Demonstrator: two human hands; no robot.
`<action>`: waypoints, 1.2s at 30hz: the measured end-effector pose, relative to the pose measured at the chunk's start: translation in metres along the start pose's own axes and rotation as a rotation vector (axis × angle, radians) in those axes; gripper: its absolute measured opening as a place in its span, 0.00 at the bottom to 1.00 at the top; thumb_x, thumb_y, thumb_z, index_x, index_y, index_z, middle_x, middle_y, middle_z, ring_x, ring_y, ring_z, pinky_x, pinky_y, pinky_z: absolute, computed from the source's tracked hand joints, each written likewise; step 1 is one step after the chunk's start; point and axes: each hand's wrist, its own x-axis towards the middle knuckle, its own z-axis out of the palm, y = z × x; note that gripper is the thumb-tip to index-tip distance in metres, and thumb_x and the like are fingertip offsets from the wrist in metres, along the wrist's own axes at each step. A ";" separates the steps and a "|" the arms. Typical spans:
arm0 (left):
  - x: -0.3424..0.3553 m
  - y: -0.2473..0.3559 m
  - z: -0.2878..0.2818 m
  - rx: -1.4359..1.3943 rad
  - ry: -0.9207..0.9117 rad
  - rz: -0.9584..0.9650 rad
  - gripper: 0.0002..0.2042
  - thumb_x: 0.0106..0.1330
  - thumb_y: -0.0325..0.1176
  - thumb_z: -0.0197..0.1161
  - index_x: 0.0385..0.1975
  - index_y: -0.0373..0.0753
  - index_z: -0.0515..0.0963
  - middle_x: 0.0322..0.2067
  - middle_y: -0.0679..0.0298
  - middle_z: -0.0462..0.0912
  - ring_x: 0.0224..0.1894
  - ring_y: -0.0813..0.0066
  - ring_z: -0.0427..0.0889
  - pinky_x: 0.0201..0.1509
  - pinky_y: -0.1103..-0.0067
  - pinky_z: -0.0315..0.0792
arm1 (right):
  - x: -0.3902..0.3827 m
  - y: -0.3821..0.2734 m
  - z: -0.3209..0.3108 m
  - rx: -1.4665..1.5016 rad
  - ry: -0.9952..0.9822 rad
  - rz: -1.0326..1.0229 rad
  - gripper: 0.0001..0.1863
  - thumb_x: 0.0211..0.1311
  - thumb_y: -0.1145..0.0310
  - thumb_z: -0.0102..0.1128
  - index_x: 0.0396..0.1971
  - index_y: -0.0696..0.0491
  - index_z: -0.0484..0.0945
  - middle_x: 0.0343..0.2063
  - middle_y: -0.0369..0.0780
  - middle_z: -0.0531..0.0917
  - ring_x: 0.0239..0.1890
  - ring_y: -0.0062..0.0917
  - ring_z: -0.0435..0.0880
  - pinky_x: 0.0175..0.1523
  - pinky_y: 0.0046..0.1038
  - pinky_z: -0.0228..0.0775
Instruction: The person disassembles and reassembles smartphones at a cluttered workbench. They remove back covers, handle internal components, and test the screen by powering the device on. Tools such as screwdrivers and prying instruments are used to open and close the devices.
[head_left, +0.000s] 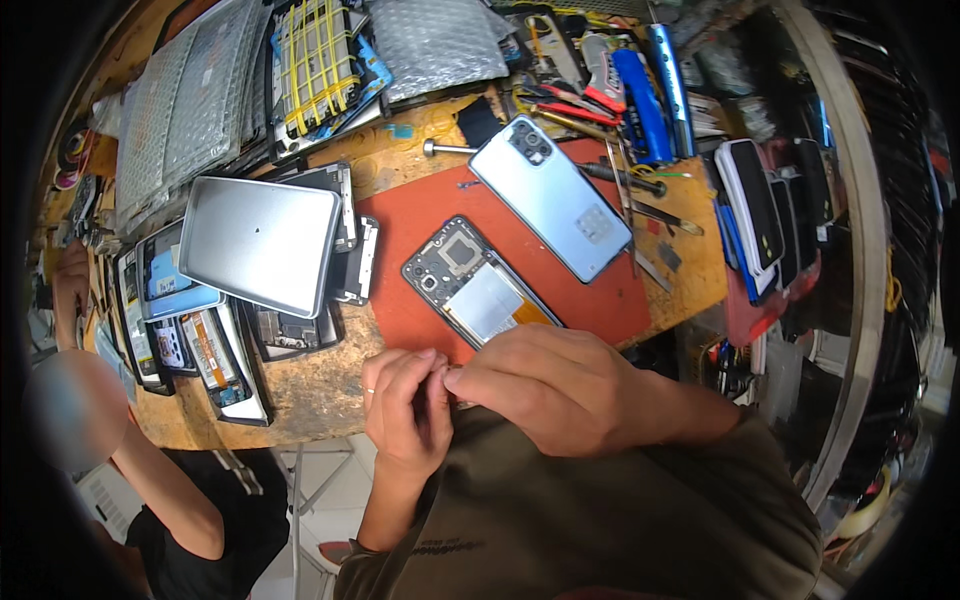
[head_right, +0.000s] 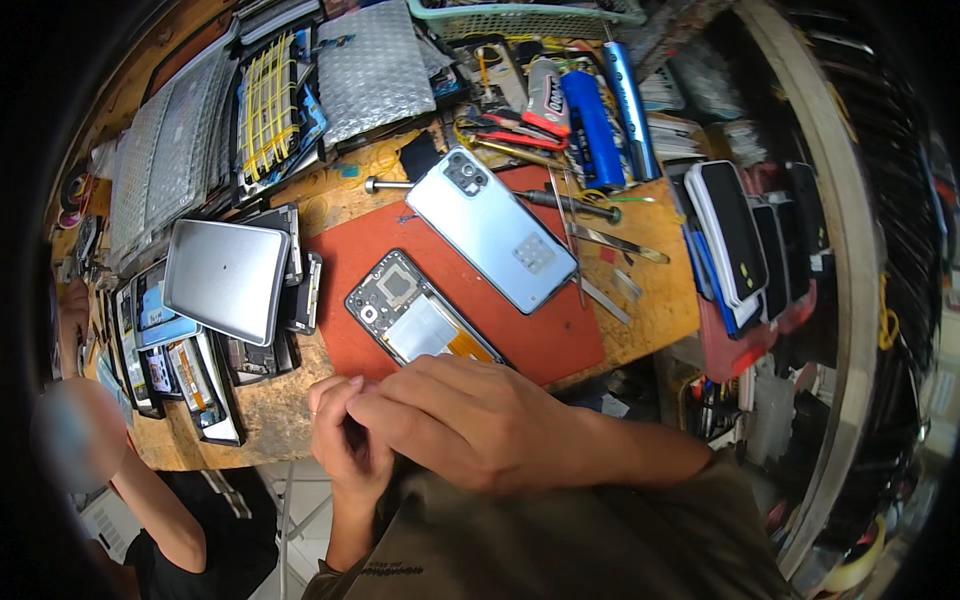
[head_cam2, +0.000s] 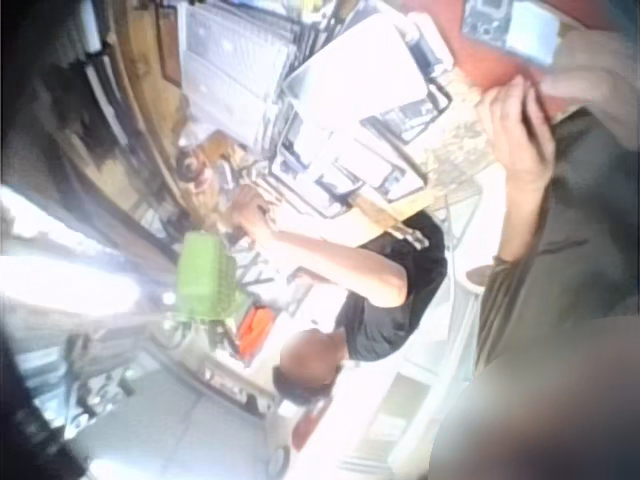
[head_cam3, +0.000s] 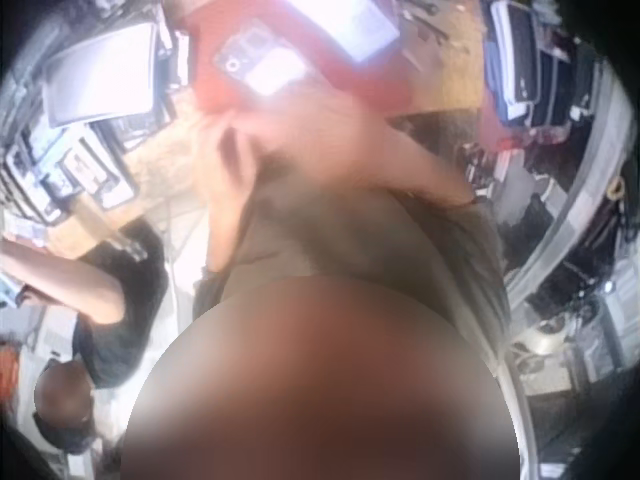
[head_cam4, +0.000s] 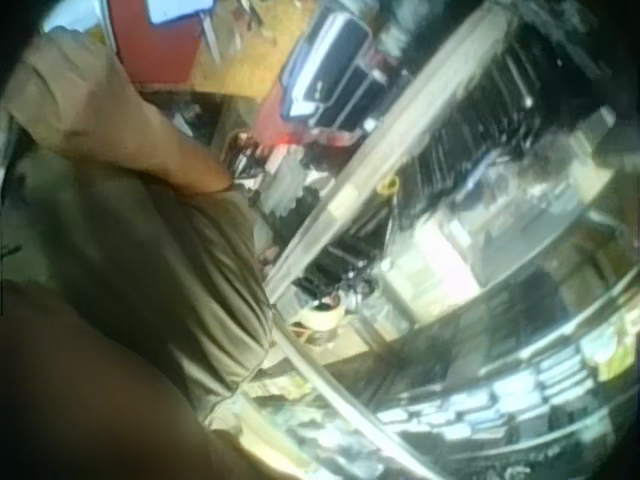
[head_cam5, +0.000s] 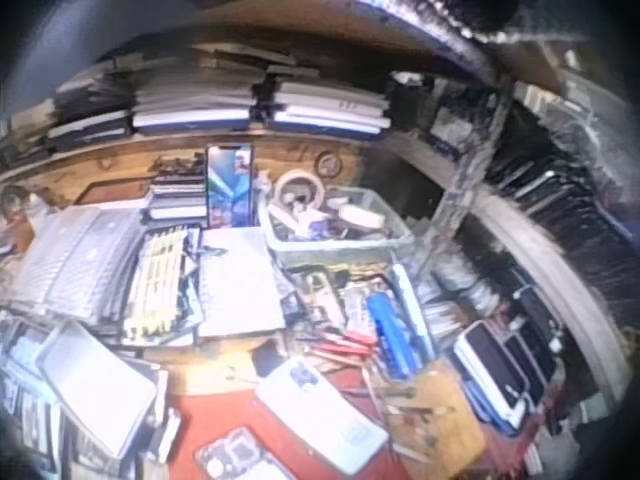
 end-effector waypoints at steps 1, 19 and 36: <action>-0.001 -0.001 0.000 -0.018 0.006 0.006 0.18 0.63 0.13 0.71 0.53 0.29 0.79 0.40 0.53 0.88 0.40 0.53 0.85 0.48 0.65 0.79 | -0.001 -0.003 0.000 -0.010 -0.007 0.004 0.22 0.61 0.83 0.67 0.57 0.64 0.79 0.40 0.46 0.86 0.38 0.38 0.89 0.42 0.36 0.84; 0.001 0.020 0.010 -0.269 -0.100 -0.027 0.22 0.63 0.14 0.71 0.59 0.31 0.79 0.45 0.48 0.85 0.46 0.47 0.84 0.49 0.63 0.79 | -0.017 -0.042 -0.028 -0.219 -0.083 0.100 0.22 0.61 0.84 0.67 0.57 0.61 0.81 0.36 0.46 0.85 0.38 0.42 0.87 0.42 0.39 0.80; -0.011 0.007 0.017 -0.379 -0.067 -0.214 0.31 0.65 0.09 0.48 0.71 0.30 0.69 0.52 0.49 0.88 0.49 0.63 0.89 0.59 0.71 0.82 | -0.021 -0.037 -0.027 -0.203 -0.159 0.144 0.21 0.61 0.81 0.68 0.56 0.59 0.82 0.33 0.45 0.83 0.35 0.40 0.85 0.40 0.39 0.77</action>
